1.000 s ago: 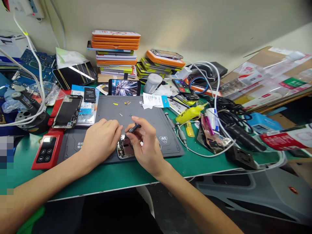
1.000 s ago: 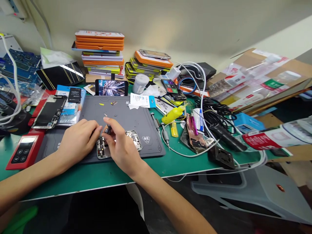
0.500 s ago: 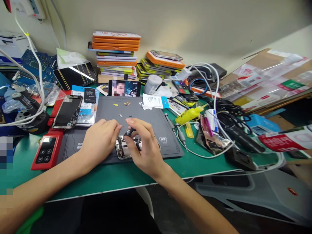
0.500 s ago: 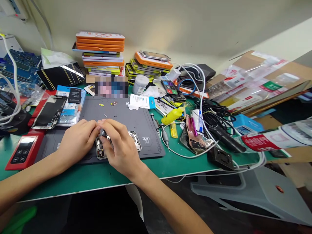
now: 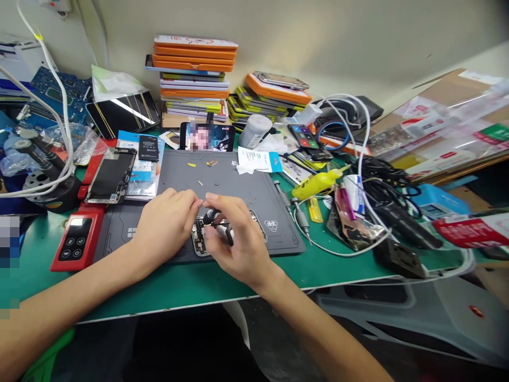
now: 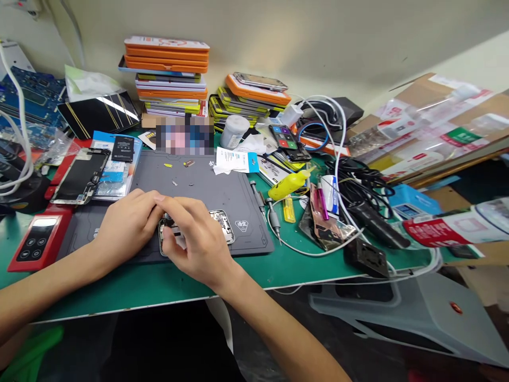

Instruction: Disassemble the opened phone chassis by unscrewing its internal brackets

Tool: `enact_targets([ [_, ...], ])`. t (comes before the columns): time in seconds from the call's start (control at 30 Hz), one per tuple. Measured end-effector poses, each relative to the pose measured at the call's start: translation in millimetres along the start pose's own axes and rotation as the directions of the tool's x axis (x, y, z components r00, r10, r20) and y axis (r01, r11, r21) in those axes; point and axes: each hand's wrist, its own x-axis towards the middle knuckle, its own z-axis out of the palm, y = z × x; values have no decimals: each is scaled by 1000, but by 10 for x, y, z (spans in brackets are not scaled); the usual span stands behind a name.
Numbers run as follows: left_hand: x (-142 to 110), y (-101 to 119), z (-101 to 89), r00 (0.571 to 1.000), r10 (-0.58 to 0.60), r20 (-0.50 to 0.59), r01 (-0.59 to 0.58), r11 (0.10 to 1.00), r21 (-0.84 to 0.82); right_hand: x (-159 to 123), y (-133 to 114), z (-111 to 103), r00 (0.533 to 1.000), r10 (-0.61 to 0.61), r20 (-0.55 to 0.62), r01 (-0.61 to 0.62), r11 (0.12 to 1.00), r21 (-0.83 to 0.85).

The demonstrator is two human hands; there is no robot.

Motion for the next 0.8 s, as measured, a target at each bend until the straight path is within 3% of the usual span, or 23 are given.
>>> enact_targets([
  [0.17,4,4,8,1000,8,1,-8,1000,4,-43,29,14,998,70,6,-70,996,54],
  [0.8,18,18,1,1000,7,18,-7,1000,11,-14,18,-2,1000,22,-9,-21,999,26],
])
